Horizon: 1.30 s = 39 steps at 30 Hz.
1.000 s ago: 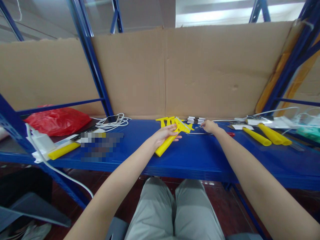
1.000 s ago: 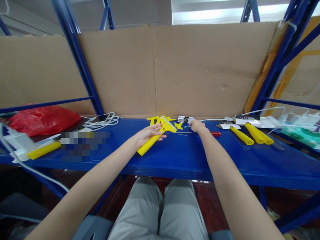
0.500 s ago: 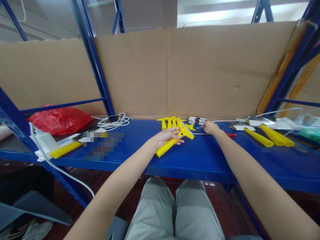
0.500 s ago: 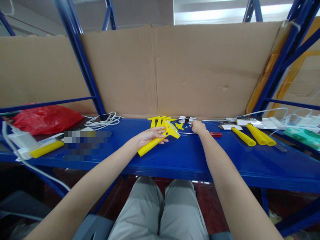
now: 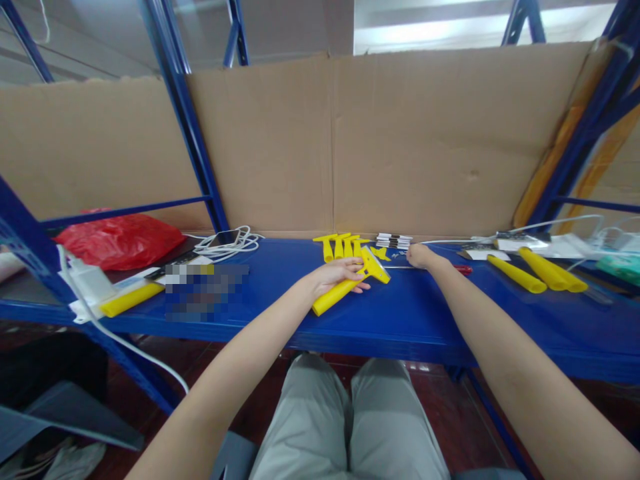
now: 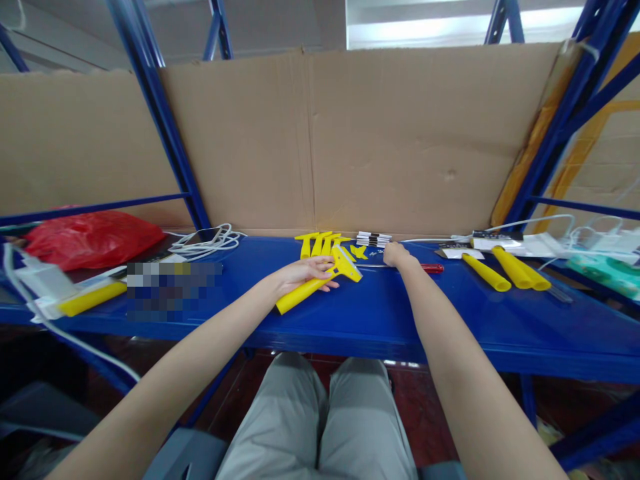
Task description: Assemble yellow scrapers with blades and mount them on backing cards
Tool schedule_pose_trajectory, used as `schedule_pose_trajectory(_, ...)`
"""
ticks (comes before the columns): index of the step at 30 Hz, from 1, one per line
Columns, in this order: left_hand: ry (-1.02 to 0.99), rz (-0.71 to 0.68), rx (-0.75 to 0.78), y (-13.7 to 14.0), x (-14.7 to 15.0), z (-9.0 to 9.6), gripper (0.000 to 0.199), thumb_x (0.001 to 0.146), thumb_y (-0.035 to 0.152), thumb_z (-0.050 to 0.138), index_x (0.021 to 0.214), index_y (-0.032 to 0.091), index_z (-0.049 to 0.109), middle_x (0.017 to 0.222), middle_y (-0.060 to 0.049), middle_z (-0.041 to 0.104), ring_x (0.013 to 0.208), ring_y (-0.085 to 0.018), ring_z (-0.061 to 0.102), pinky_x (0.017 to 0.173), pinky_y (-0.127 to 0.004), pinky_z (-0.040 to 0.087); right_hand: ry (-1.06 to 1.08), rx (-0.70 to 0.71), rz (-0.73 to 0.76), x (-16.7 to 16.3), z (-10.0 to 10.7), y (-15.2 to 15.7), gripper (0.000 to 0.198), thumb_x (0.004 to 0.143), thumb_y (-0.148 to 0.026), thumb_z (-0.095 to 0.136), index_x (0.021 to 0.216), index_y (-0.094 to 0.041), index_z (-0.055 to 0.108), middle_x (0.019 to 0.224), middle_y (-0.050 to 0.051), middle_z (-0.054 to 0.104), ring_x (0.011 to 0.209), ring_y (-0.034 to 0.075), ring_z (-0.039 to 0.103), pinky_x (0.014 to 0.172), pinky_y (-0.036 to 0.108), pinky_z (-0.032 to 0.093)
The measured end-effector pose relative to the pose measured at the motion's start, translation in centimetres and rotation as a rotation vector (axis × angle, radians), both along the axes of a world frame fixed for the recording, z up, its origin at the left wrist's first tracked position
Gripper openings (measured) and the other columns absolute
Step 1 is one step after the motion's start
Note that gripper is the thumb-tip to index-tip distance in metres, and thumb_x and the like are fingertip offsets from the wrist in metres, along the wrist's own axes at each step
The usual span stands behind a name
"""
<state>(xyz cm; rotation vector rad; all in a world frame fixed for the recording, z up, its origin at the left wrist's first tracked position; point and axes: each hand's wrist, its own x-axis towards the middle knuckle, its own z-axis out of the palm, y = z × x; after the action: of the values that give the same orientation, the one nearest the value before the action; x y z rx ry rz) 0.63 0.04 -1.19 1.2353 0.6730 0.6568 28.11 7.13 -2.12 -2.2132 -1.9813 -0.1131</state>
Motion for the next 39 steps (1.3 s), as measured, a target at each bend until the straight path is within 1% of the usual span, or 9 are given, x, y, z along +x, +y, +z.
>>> schedule_pose_trajectory(5,-0.009,-0.015,0.010,0.1,0.2,-0.1,0.061,0.070,-0.005,0.063,0.126,0.016,0.050,0.142,-0.020,0.041,0.079,-0.022,0.072,0.064,-0.028,0.060,0.027,-0.013,0.045,0.0,0.2,-0.5,0.021,0.073,-0.009,0.055,0.085,-0.009,0.071,0.091,0.021,0.070,0.093,0.028,0.066,0.082,0.031,0.048)
schedule_pose_trajectory(10,-0.011,-0.007,-0.011,0.2,0.1,-0.3,0.062,0.070,-0.007,0.061,0.126,0.017,0.050,0.142,-0.019,0.042,0.085,-0.024,0.071,0.067,-0.029,0.060,0.095,0.023,0.086,-0.1,0.8,-1.9,0.019,0.074,-0.007,0.050,0.079,-0.013,0.067,0.081,0.013,0.071,0.080,0.021,0.065,0.072,0.026,0.048)
schedule_pose_trajectory(14,-0.025,-0.030,-0.024,0.4,0.1,-0.4,0.056,0.071,-0.004,0.063,0.122,0.018,0.052,0.134,-0.017,0.051,0.086,-0.024,0.071,0.062,-0.027,0.059,0.405,0.097,0.153,-0.7,1.5,-2.9,0.013,0.070,-0.006,0.051,0.065,-0.015,0.061,0.070,0.005,0.067,0.069,0.015,0.061,0.067,0.023,0.046)
schedule_pose_trajectory(16,-0.015,-0.032,-0.020,0.4,0.1,-0.4,0.055,0.072,-0.004,0.063,0.121,0.017,0.052,0.129,-0.017,0.054,0.083,-0.023,0.071,0.057,-0.025,0.057,0.602,0.124,0.248,-1.4,1.9,-3.5,0.011,0.069,-0.009,0.054,0.061,-0.016,0.058,0.063,0.002,0.063,0.064,0.013,0.057,0.066,0.023,0.046)
schedule_pose_trajectory(19,0.000,-0.016,0.003,0.4,0.2,-0.4,0.052,0.071,-0.004,0.062,0.119,0.016,0.052,0.125,-0.016,0.056,0.077,-0.021,0.072,0.051,-0.022,0.055,0.872,0.136,0.409,-3.0,2.2,-4.6,0.004,0.066,-0.019,0.062,0.065,-0.017,0.059,0.064,0.000,0.062,0.061,0.011,0.054,0.063,0.023,0.045)
schedule_pose_trajectory(23,0.000,-0.024,0.033,0.6,0.2,-0.5,0.043,0.072,-0.003,0.064,0.110,0.015,0.053,0.115,-0.014,0.060,0.075,-0.020,0.071,0.048,-0.019,0.052,1.062,0.135,0.552,-5.3,2.1,-5.6,0.023,0.058,-0.033,0.074,0.068,-0.017,0.062,0.071,0.001,0.065,0.066,0.011,0.056,0.067,0.026,0.047)
schedule_pose_trajectory(27,-0.006,-0.042,0.048,0.9,0.2,-0.7,0.035,0.071,-0.001,0.066,0.100,0.014,0.055,0.103,-0.009,0.062,0.074,-0.019,0.071,0.048,-0.019,0.050,1.102,0.102,0.617,-7.1,1.6,-5.8,0.030,0.053,-0.039,0.077,0.065,-0.016,0.061,0.066,0.000,0.063,0.063,0.011,0.055,0.066,0.027,0.047)
schedule_pose_trajectory(35,0.041,-0.031,0.074,0.6,0.2,-0.5,0.027,0.074,0.002,0.065,0.096,0.014,0.056,0.090,-0.005,0.061,0.070,-0.016,0.069,0.048,-0.017,0.048,1.004,0.109,0.650,-8.2,0.9,-5.8,0.021,0.064,-0.035,0.068,0.065,-0.018,0.058,0.062,-0.002,0.059,0.058,0.011,0.052,0.060,0.025,0.044)
schedule_pose_trajectory(39,0.039,-0.004,0.067,0.1,0.4,-0.2,0.028,0.073,0.000,0.063,0.096,0.014,0.054,0.087,-0.003,0.058,0.069,-0.016,0.070,0.045,-0.017,0.046,0.938,0.182,0.618,-8.6,0.7,-5.5,0.013,0.068,-0.030,0.062,0.065,-0.018,0.056,0.060,-0.002,0.056,0.057,0.011,0.049,0.057,0.024,0.042)
